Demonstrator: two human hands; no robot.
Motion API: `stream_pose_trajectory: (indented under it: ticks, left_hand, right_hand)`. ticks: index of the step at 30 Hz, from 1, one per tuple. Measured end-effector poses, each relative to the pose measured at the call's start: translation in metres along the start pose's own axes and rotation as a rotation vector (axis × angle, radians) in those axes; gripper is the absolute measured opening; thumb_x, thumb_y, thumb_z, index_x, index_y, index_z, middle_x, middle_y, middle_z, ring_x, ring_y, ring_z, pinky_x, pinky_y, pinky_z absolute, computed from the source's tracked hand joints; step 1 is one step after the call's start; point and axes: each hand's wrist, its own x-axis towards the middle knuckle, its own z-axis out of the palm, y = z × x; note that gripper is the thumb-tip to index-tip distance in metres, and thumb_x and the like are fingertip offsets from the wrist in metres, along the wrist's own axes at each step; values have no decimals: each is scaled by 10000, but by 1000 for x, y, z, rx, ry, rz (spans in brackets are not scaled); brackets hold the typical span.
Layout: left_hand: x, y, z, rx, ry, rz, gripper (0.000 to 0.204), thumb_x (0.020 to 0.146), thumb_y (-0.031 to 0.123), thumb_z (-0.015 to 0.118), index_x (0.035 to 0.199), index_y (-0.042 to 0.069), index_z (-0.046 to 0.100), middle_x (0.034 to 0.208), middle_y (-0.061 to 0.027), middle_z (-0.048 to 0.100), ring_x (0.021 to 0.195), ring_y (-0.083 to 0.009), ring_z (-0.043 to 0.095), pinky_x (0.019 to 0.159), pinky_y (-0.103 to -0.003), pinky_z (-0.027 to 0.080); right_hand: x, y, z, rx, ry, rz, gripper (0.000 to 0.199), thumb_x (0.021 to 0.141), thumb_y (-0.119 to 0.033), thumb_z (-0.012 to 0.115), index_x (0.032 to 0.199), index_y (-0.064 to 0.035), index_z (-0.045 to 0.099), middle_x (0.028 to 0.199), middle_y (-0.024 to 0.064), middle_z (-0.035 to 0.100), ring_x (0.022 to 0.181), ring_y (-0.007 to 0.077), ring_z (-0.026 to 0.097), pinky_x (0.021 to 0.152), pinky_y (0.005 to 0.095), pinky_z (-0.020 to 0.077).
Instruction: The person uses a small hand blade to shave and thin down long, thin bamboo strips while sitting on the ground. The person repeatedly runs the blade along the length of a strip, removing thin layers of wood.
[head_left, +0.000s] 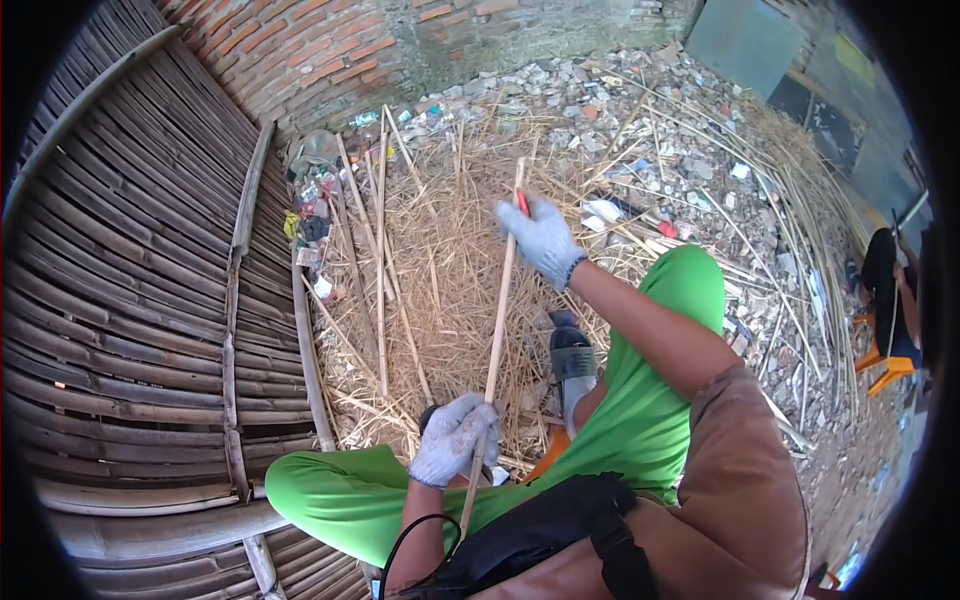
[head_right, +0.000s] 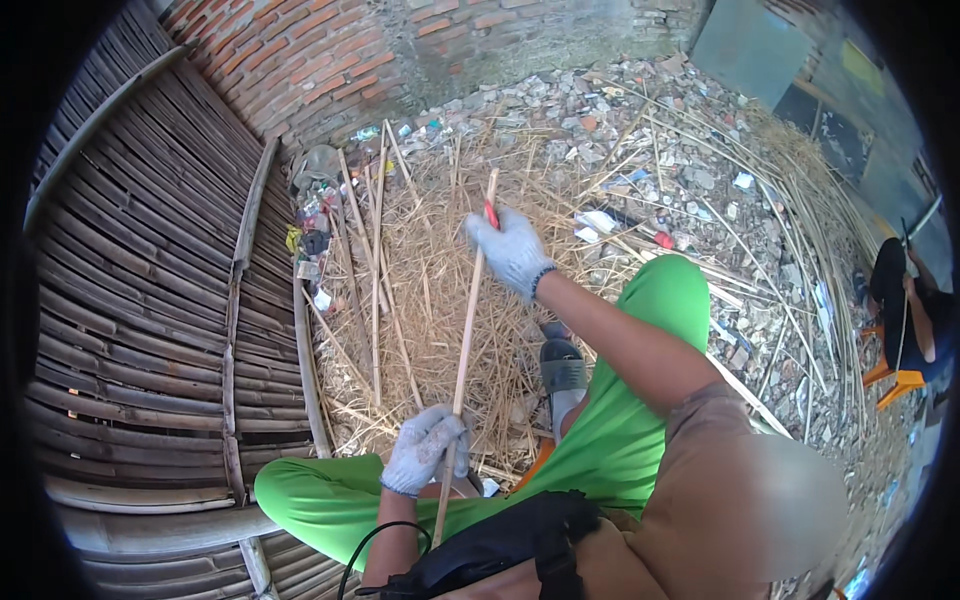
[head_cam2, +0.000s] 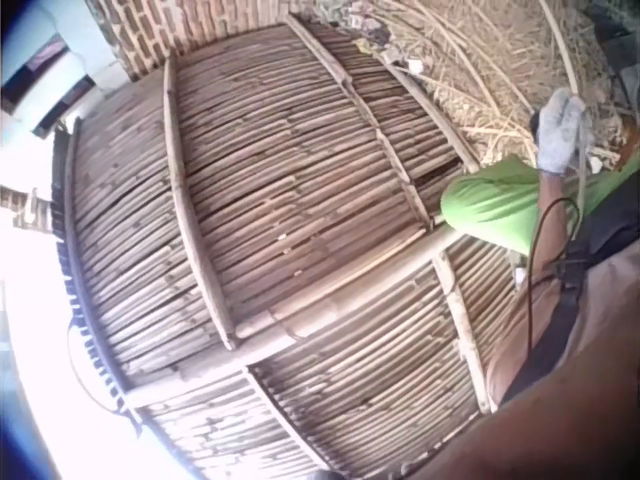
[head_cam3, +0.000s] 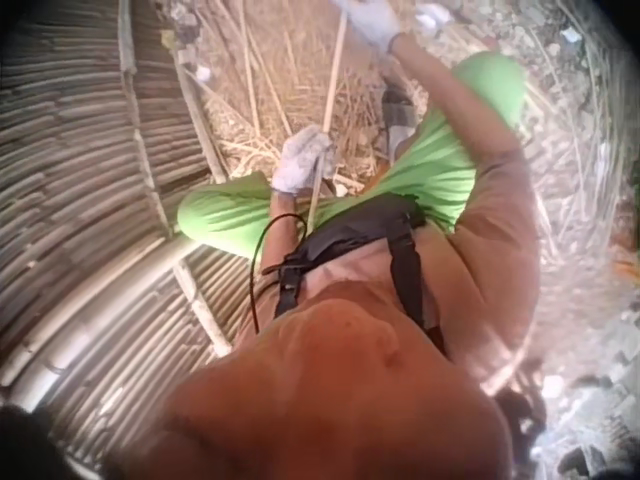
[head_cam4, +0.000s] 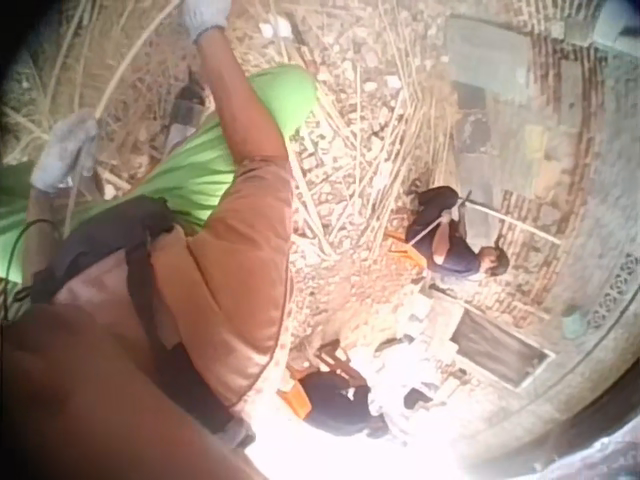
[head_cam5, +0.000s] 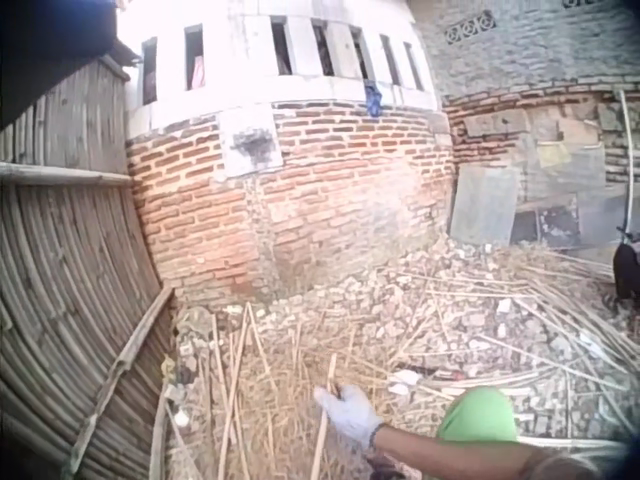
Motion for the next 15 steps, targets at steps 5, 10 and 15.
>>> stream_pose_trajectory:
  ticks: [5, 10, 15]
  left_hand:
    - [-10, 14, -2, 59, -131, -9, 279, 1096, 201, 647, 1232, -42, 658, 847, -93, 704, 678, -190, 698, 635, -307, 584]
    - [13, 13, 19, 24, 192, 173, 334, 1111, 262, 646, 1303, -11, 641, 824, -38, 661, 642, -122, 635, 601, -264, 534]
    - [17, 9, 12, -30, 397, 150, 326, 1123, 284, 631, 1322, 26, 644, 775, 15, 597, 545, -56, 509, 477, -228, 401]
  right_hand:
    - [7, -20, -19, 128, 77, 36, 401, 1037, -436, 718, 1091, -40, 692, 800, 16, 667, 629, 106, 581, 555, 298, 484]
    - [-51, -2, 21, -31, -340, 156, 439, 1029, -449, 725, 1092, -16, 694, 804, 4, 630, 643, 88, 545, 566, 297, 463]
    - [-70, -15, 43, -63, -481, 192, 392, 1037, -407, 720, 1151, -34, 683, 817, 7, 647, 638, 75, 552, 550, 286, 467]
